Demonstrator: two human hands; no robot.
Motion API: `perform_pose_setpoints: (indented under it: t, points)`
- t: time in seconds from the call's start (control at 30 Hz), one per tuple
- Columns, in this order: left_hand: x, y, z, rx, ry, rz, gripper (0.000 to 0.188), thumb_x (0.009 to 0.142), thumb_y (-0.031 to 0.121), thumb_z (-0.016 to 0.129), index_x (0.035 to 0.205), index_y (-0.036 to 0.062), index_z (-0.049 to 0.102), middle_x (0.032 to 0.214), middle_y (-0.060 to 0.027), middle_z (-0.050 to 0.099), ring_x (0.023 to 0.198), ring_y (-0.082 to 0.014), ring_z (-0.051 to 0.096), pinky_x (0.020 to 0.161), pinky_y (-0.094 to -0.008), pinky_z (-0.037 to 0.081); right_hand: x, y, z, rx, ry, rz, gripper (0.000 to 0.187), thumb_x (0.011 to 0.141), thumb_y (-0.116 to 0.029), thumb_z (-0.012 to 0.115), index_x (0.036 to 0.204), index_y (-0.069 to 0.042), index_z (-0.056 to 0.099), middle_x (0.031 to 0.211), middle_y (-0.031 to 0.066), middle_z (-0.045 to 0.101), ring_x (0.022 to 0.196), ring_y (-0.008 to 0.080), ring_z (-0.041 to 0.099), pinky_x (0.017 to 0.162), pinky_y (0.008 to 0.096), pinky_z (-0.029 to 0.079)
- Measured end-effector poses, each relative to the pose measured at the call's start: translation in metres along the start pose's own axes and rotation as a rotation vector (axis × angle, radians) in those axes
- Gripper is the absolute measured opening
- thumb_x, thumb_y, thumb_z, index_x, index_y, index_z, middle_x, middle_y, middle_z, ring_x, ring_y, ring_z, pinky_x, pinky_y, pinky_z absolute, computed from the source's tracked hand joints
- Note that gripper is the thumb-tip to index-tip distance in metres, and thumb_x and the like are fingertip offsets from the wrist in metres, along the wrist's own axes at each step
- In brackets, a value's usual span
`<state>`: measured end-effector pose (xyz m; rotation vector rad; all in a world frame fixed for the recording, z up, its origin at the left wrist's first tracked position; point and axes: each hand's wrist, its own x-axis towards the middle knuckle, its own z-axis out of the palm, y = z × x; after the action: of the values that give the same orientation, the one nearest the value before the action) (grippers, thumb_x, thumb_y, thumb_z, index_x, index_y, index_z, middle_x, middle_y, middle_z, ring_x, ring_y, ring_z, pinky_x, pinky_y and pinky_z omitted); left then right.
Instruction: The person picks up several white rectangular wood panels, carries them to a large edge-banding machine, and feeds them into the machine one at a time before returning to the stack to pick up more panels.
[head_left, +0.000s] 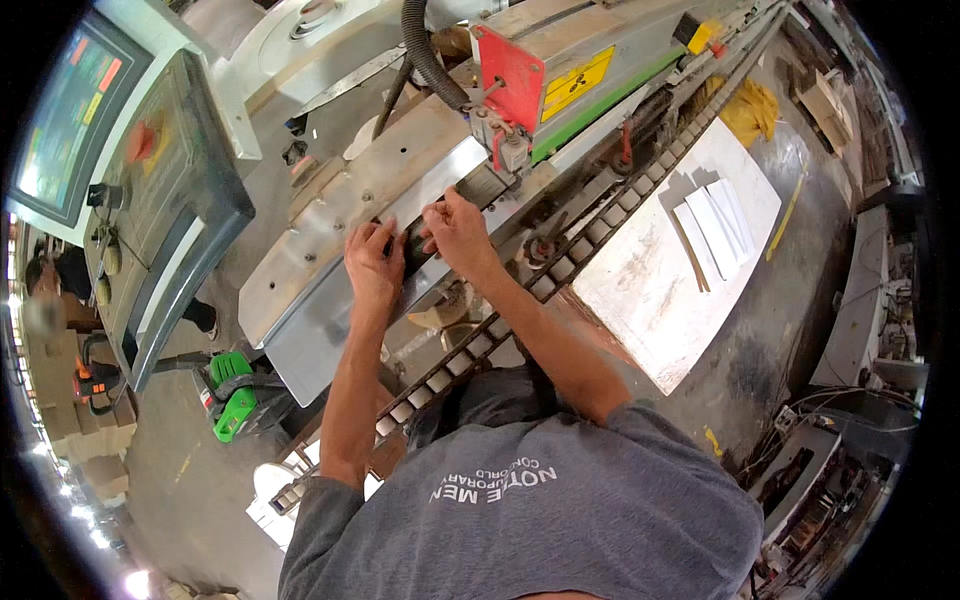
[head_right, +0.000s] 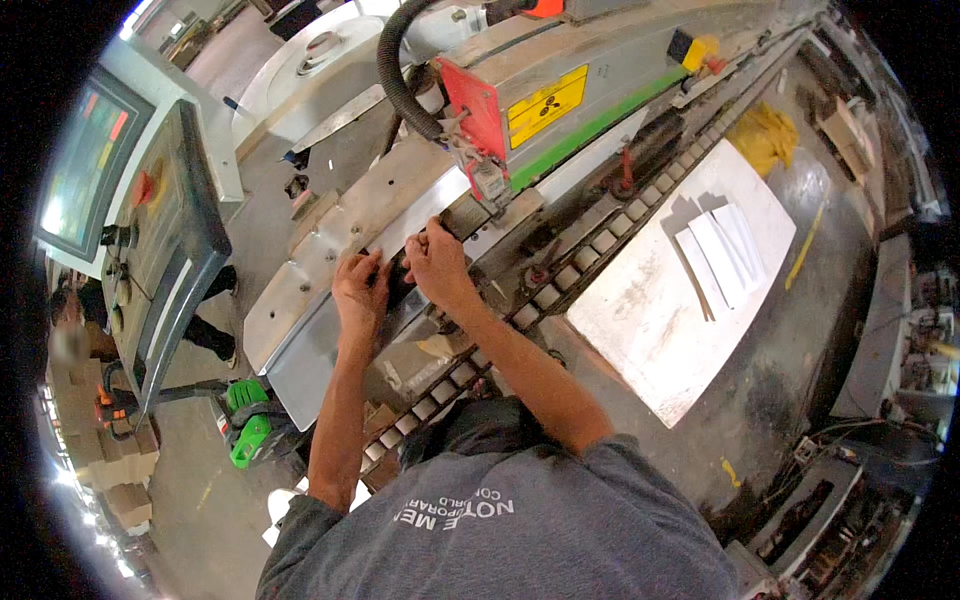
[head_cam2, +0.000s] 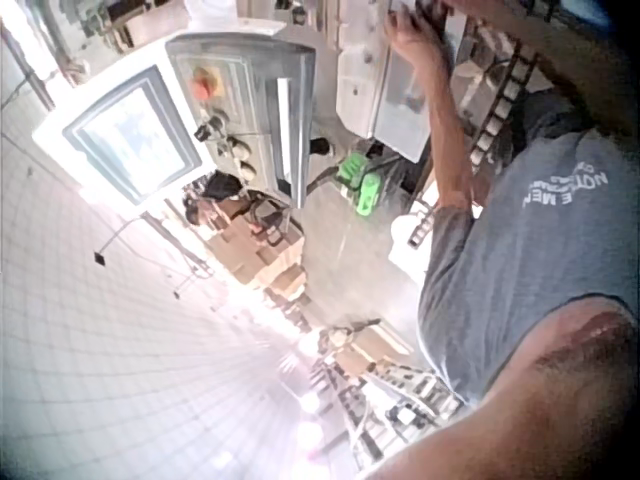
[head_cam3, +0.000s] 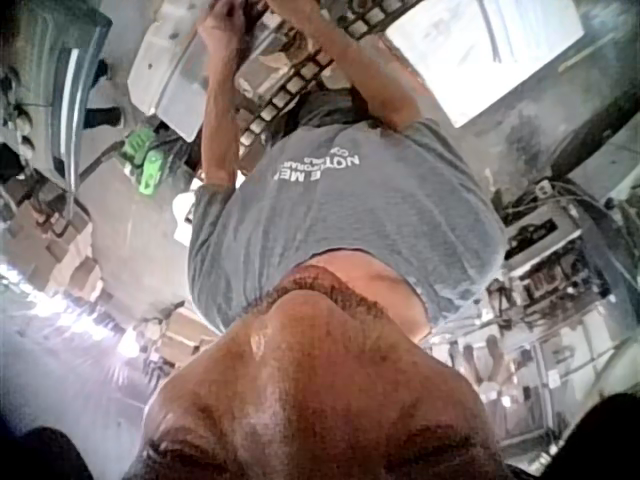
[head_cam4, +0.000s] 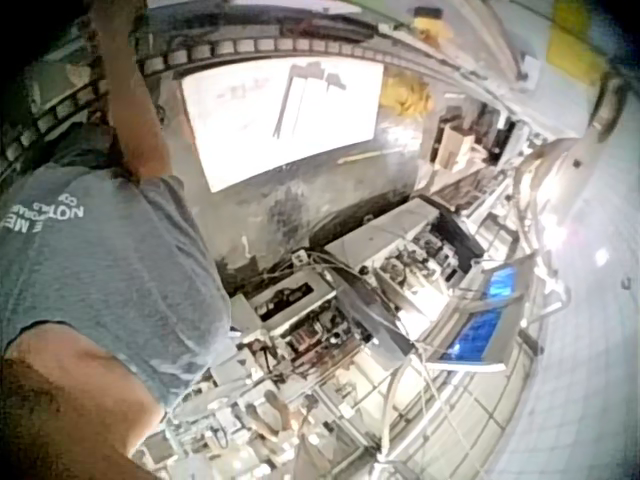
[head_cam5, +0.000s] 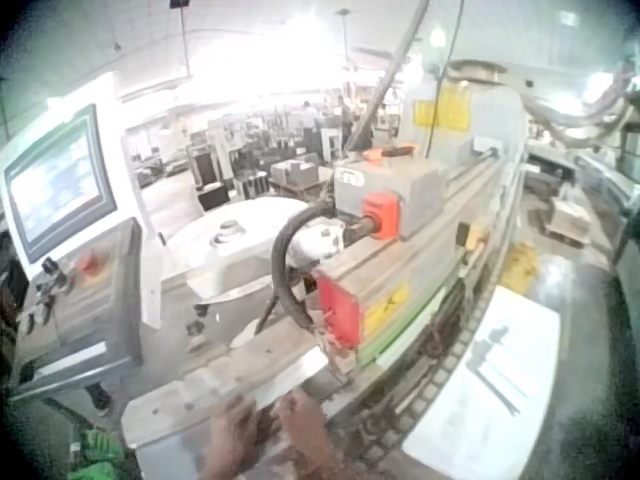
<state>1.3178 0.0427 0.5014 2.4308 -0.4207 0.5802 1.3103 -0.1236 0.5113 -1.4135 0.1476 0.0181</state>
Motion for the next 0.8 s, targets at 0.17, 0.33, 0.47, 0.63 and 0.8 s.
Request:
perform_pose_setpoints:
  t: [0.17,0.33,0.47,0.63,0.8]
  points:
    - [0.032,0.031,0.04,-0.02,-0.071,0.015,0.023,0.079,0.011,0.074,0.102,0.006,0.074,0.083,-0.0123,0.065,0.082,-0.0335,0.061,0.079,-0.0434,0.049,0.023,0.002,-0.042,-0.183,0.091,-0.071,0.039,0.095,-0.014,0.055,0.122,0.012,0.047,0.078,0.0131,0.065,0.064,0.0208,0.065,0.06,0.0352,0.054]
    - [0.04,0.016,0.093,-0.25,-0.001,-0.028,0.024,0.078,0.006,0.075,0.102,0.0037,0.074,0.083,-0.0139,0.068,0.08,-0.033,0.062,0.08,-0.0417,0.05,-0.056,-0.024,-0.054,-0.222,-0.032,-0.282,0.052,0.092,-0.006,0.062,0.143,-0.007,0.05,0.091,0.0117,0.068,0.081,0.0186,0.066,0.074,0.032,0.053]
    - [0.066,0.065,0.086,-0.139,-0.076,0.052,0.027,0.081,0.005,0.075,0.108,0.0021,0.074,0.083,-0.0144,0.069,0.078,-0.0319,0.061,0.076,-0.0402,0.05,-0.101,-0.023,-0.122,-0.343,0.253,-0.526,0.041,0.089,-0.001,0.066,0.129,-0.007,0.062,0.097,0.0141,0.069,0.085,0.0264,0.068,0.072,0.0377,0.055]
    - [0.042,0.097,0.053,-0.212,-0.096,-0.073,0.025,0.084,0.006,0.074,0.109,0.0024,0.074,0.08,-0.0125,0.067,0.073,-0.0279,0.061,0.075,-0.0386,0.05,-0.12,-0.001,-0.299,-1.055,0.702,-0.231,0.05,0.083,-0.015,0.077,0.129,-0.006,0.062,0.121,0.0178,0.062,0.11,0.031,0.056,0.091,0.0426,0.051]
    - [0.003,0.085,0.036,-0.184,-0.078,0.015,0.022,0.083,0.004,0.073,0.104,0.0009,0.074,0.08,-0.0114,0.066,0.072,-0.0253,0.062,0.066,-0.0343,0.051,-0.131,0.035,-0.395,-1.608,0.621,0.098,0.068,0.08,-0.018,0.078,0.139,0.0,0.05,0.137,0.0177,0.046,0.12,0.036,0.045,0.1,0.0488,0.041]
